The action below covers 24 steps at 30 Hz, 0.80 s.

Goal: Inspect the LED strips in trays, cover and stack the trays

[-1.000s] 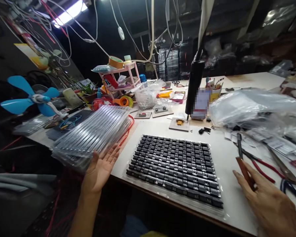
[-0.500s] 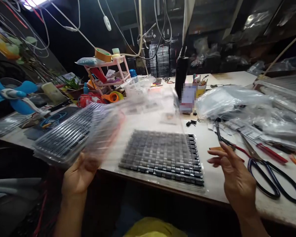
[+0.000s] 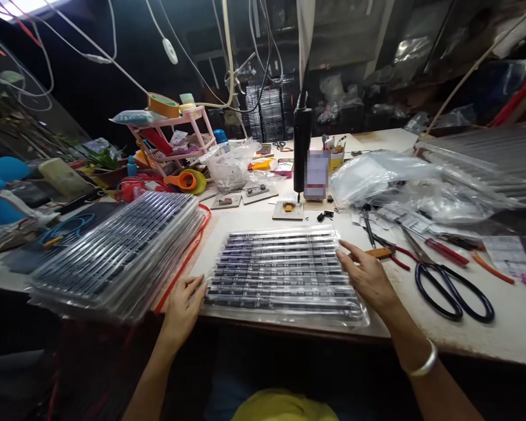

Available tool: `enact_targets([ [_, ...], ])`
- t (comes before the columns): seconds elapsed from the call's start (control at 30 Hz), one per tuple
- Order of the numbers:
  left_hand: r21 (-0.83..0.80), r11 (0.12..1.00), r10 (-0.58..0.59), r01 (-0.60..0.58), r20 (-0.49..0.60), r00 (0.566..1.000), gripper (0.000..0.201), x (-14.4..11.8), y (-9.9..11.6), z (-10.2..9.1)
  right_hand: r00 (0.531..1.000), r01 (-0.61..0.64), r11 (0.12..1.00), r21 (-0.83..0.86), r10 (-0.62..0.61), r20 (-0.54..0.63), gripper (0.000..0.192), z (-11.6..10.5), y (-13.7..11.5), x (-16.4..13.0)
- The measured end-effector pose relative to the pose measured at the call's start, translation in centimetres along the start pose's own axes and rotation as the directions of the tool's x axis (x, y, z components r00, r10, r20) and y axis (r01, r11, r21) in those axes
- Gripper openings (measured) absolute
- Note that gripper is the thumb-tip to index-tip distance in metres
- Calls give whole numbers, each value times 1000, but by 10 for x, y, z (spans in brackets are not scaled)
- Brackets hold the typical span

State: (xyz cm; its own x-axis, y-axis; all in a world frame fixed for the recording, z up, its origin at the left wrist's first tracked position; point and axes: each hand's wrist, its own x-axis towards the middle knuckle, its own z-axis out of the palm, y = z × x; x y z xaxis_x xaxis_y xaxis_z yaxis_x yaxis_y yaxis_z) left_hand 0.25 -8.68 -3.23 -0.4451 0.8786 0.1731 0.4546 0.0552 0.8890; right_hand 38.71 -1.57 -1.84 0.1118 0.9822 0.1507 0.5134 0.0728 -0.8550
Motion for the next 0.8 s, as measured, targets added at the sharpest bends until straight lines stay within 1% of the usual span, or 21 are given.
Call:
enact_targets([
  [0.1, 2, 999, 41, -41, 23, 999, 32, 7, 1, 4, 998, -1, 976, -219, -14, -68, 58, -7, 8, -3],
  [0.17, -15, 998, 54, -53, 68, 996, 34, 15, 3, 5, 987, 19, 955, -296, -66, -149, 59, -10, 9, -8],
  [0.2, -25, 998, 56, -54, 98, 994, 36, 20, 5, 6, 982, 35, 951, -307, -90, -167, 58, -10, 9, -10],
  [0.27, -41, 998, 53, -47, 166, 985, 39, 31, 9, 8, 982, 72, 950, -304, -120, -143, 53, -8, 10, -12],
  [0.37, -56, 998, 44, -31, 254, 966, 46, 45, 14, 14, 986, 124, 936, -328, -152, -63, 45, -1, 13, -12],
  [0.43, -49, 998, 40, -27, 288, 957, 47, 52, 16, 17, 990, 124, 922, -368, -139, -14, 42, 3, 15, -11],
  [0.5, -21, 999, 46, -41, 295, 954, 47, 57, 15, 20, 994, 108, 892, -440, -112, 18, 40, 7, 14, -9],
  [0.57, 15, 996, 79, -87, 284, 955, 45, 58, 13, 23, 992, 124, 829, -546, -106, 64, 39, 10, 9, -9],
  [0.63, 40, 991, 116, -131, 265, 957, 42, 56, 10, 28, 980, 198, 708, -678, -124, 156, 40, 13, 2, -8],
  [0.67, 79, 985, 129, -153, 250, 960, 40, 53, 9, 30, 970, 241, 640, -730, -130, 207, 42, 15, -2, -7],
  [0.73, 232, 950, 155, -210, 235, 959, 38, 48, 9, 35, 948, 313, 536, -784, -128, 290, 47, 20, -8, -3],
  [0.77, 331, 910, 175, -249, 238, 955, 39, 45, 10, 37, 940, 334, 513, -791, -125, 316, 46, 23, -10, -1],
  [0.8, 423, 857, 199, -293, 252, 947, 40, 43, 12, 39, 934, 349, 509, -787, -123, 334, 44, 26, -11, 2],
])
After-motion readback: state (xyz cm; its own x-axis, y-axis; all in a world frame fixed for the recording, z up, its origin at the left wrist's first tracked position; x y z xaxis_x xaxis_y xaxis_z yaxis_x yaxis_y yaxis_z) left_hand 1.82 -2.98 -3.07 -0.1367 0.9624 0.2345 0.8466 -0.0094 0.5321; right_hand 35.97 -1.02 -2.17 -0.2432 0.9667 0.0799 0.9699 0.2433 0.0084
